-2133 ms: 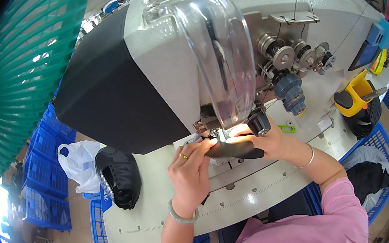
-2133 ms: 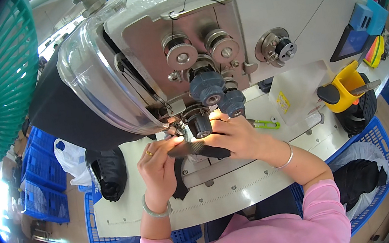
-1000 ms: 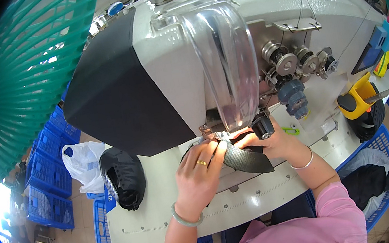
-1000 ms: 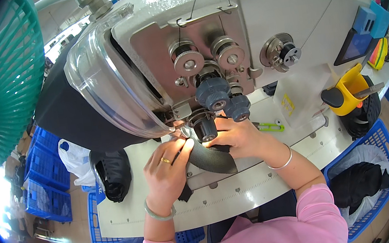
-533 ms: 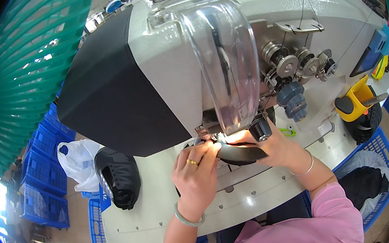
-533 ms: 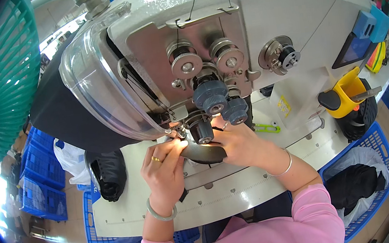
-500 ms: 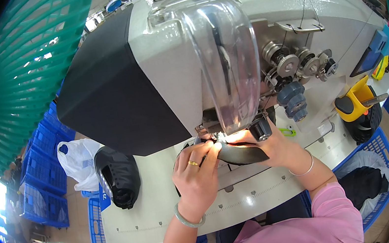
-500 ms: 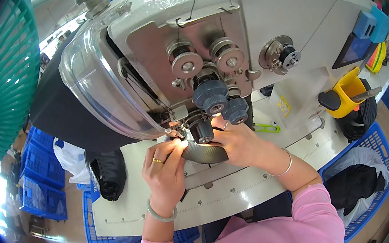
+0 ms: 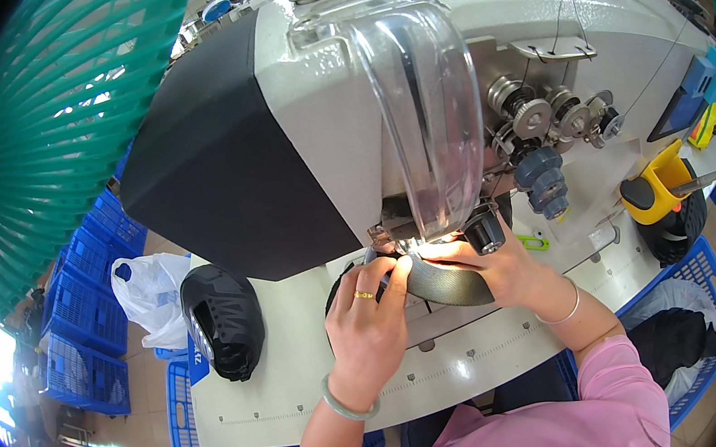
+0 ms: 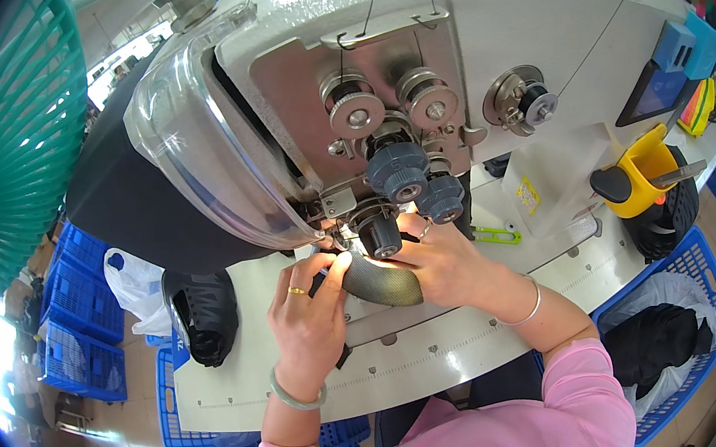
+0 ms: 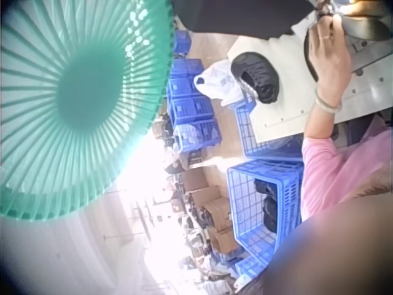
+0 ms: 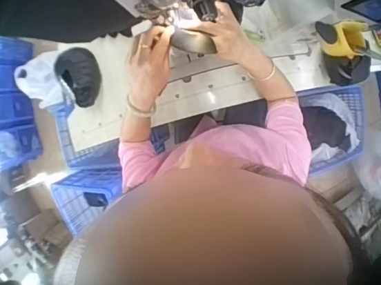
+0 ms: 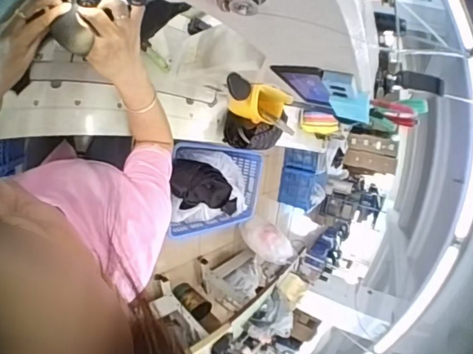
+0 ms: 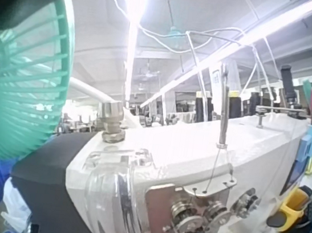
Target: The recorder is using a heavy-duty industrial sewing machine to stitch together black shoe components.
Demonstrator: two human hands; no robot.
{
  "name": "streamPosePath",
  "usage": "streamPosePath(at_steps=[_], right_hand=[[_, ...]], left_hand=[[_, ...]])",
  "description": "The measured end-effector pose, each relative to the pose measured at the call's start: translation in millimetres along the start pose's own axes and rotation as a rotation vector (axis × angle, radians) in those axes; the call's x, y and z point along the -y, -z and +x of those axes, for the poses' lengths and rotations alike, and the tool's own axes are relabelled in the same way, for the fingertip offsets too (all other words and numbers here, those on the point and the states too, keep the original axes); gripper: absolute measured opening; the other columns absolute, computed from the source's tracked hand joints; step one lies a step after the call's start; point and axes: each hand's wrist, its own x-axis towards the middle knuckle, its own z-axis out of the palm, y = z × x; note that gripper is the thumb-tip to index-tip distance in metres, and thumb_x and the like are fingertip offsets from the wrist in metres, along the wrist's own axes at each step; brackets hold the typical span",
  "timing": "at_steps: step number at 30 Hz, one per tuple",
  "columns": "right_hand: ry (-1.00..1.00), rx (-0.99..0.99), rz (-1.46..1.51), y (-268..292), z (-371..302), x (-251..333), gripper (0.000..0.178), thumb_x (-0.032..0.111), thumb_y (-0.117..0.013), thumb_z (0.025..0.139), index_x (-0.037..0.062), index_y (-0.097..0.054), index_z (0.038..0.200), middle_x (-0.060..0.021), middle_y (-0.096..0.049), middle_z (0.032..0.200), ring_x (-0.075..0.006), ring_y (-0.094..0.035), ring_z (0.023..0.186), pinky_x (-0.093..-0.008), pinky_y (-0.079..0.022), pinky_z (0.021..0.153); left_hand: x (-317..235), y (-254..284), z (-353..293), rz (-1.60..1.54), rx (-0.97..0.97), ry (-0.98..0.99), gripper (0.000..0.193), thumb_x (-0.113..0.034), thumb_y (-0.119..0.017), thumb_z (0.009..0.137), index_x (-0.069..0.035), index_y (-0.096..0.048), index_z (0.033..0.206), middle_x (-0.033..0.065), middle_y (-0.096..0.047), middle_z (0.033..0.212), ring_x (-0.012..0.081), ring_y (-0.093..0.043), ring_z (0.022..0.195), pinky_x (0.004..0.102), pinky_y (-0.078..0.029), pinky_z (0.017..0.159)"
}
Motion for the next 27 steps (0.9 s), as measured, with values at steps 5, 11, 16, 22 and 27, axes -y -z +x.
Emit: streamPosePath(at_steps=[5,11,16,22,27], right_hand=[[-0.021,-0.042,-0.037,-6.1,-0.8,5.1,0.035,0.013,-0.069,0.068,0.0073,-0.068,0.103,-0.0042,-0.060,0.104,-0.0260,-0.056,0.092,-0.0428,-0.047,0.076],[-0.008,0.052,-0.078,-1.4,-3.2,6.7,0.041,0.009,-0.069,0.063,0.0090,-0.068,0.104,-0.0052,-0.060,0.105,-0.0271,-0.056,0.093,-0.0430,-0.046,0.076],[-0.050,0.069,-0.066,-2.7,-5.2,11.4,0.041,0.008,-0.068,0.059,0.0079,-0.067,0.100,-0.0057,-0.058,0.102,-0.0288,-0.054,0.096,-0.0446,-0.044,0.074],[-0.075,0.043,-0.095,-3.7,-3.7,14.6,0.036,0.009,-0.068,0.061,0.0072,-0.066,0.097,-0.0048,-0.057,0.101,-0.0296,-0.052,0.099,-0.0485,-0.043,0.075],[-0.103,0.062,-0.121,-2.2,-6.0,17.4,0.039,0.013,-0.070,0.063,0.0118,-0.068,0.102,-0.0017,-0.059,0.108,-0.0238,-0.056,0.099,-0.0479,-0.039,0.080]], left_hand=[[5.4,1.1,5.5,0.025,-0.057,-0.130,0.038,0.003,-0.072,0.061,-0.005,-0.069,0.098,0.0052,-0.062,0.092,0.0262,-0.063,0.080,0.0349,-0.054,0.067],[13.4,2.4,5.2,-0.208,-0.033,0.104,0.029,0.001,-0.071,0.067,-0.004,-0.071,0.096,0.0059,-0.064,0.080,0.0240,-0.062,0.070,0.0334,-0.052,0.064],[4.5,-1.4,6.1,-0.212,-0.111,0.116,0.024,0.006,-0.069,0.069,-0.002,-0.070,0.091,0.0077,-0.063,0.080,0.0272,-0.062,0.073,0.0333,-0.049,0.064],[-3.8,-4.8,-4.2,-0.028,-0.102,0.019,0.036,0.005,-0.070,0.062,-0.006,-0.070,0.097,0.0053,-0.064,0.097,0.0267,-0.063,0.087,0.0358,-0.053,0.072],[-6.9,-1.1,-4.7,0.006,-0.065,0.019,0.040,0.005,-0.069,0.063,-0.006,-0.068,0.102,0.0060,-0.062,0.101,0.0271,-0.062,0.090,0.0358,-0.053,0.071]])
